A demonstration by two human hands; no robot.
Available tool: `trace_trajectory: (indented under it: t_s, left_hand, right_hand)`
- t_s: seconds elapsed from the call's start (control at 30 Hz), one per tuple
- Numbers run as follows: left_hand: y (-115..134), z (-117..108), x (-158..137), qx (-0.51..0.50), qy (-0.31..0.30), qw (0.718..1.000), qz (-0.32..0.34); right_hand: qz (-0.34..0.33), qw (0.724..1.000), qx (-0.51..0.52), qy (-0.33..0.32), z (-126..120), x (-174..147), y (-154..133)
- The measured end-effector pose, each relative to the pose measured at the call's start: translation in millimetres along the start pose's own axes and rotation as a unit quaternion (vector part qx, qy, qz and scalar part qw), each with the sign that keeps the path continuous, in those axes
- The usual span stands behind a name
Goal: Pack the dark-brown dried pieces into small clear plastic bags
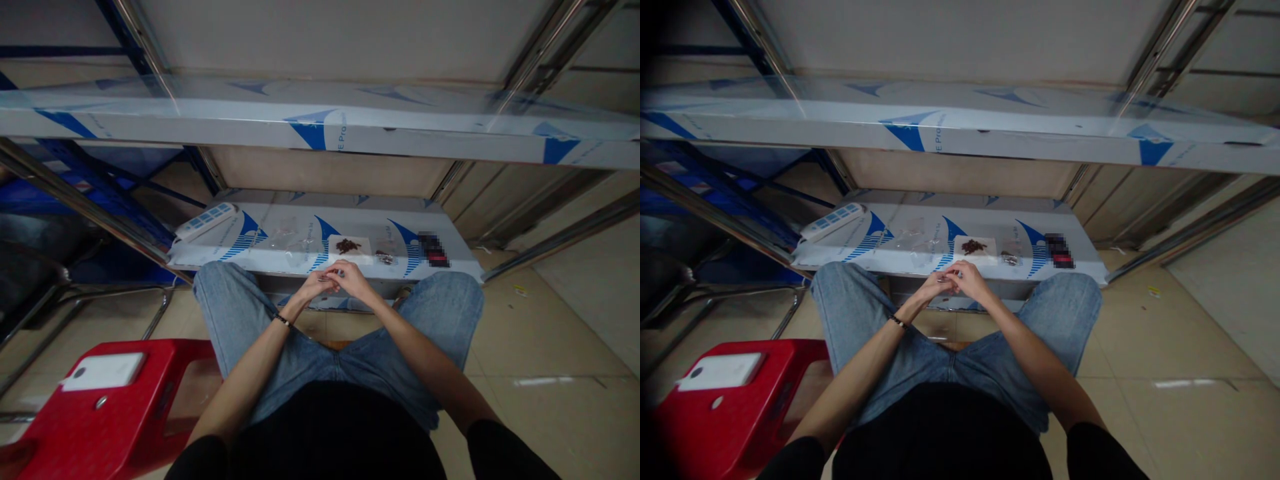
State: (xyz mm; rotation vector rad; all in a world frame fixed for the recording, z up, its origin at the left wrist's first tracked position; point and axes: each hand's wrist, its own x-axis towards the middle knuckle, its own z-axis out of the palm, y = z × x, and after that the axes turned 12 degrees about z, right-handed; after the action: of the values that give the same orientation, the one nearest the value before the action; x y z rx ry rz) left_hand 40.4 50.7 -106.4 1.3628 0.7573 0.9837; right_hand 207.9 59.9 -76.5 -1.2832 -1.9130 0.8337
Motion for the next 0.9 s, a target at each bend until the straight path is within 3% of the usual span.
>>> trace_trajectory:
  t_s: [0.2,0.37,0.47,0.57,0.73,0.9]
  left_hand:
    - [1,-2,1,-0.016,0.005,1.0,-0.014]
    - [5,-4,2,-0.051,-0.012,0.999,-0.01]
    - [9,-4,1,-0.079,-0.011,0.997,-0.001]
    - [11,-6,-2,-0.084,-0.006,0.996,-0.004]
    - [14,-7,-6,-0.087,0.002,0.996,-0.01]
    - [14,-6,-6,-0.09,0.001,0.996,-0.029]
  right_hand:
    - [0.011,0.999,0.027,0.015,-7,4,6]
    - [0.05,0.997,0.021,0.06,-16,22,39]
    - [0.08,0.99,-0.052,0.1,-22,36,64]
    - [0.067,0.977,-0.165,0.119,-24,44,82]
    - [0.056,0.95,-0.299,0.069,-16,49,96]
    - [0.042,0.948,-0.312,0.047,-9,53,106]
